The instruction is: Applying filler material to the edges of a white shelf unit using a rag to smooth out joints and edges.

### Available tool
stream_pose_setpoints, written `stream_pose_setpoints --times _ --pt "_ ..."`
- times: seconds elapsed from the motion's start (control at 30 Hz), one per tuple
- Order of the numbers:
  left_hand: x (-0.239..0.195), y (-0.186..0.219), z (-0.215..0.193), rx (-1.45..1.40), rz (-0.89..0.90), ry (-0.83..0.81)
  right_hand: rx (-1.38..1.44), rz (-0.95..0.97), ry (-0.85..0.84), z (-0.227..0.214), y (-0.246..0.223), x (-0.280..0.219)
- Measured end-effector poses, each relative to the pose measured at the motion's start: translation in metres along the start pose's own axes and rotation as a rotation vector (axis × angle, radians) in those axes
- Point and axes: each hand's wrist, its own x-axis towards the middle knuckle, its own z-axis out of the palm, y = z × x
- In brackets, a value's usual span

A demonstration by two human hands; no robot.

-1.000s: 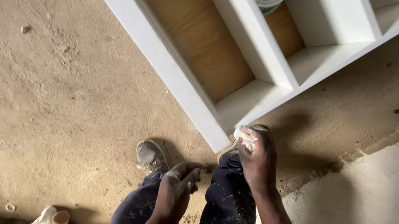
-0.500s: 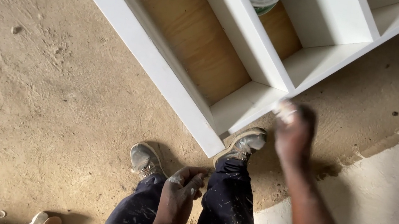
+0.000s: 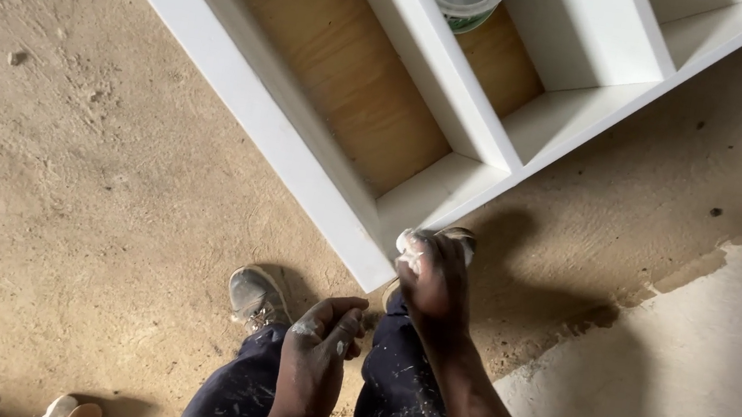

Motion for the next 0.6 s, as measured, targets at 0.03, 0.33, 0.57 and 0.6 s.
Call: stream_pose_setpoints --times 0.03,0.33,0.57,0.6 --pt "0.000 0.003 0.005 0.003 -0.031 0.008 -0.058 -0.017 0.017 -0.005 0.013 0.004" --pt "0.014 0.014 0.084 0.030 -0.066 0.020 -0.233 0.094 0.157 -0.115 0.128 0.115" --pt "0.025 0.030 0.163 0.001 -0.021 -0.042 -0.393 0.031 0.327 -0.206 0.239 0.224" --pt "0.025 0.033 0.171 0.003 -0.020 -0.043 -0.393 0.032 0.329 -0.217 0.241 0.235"
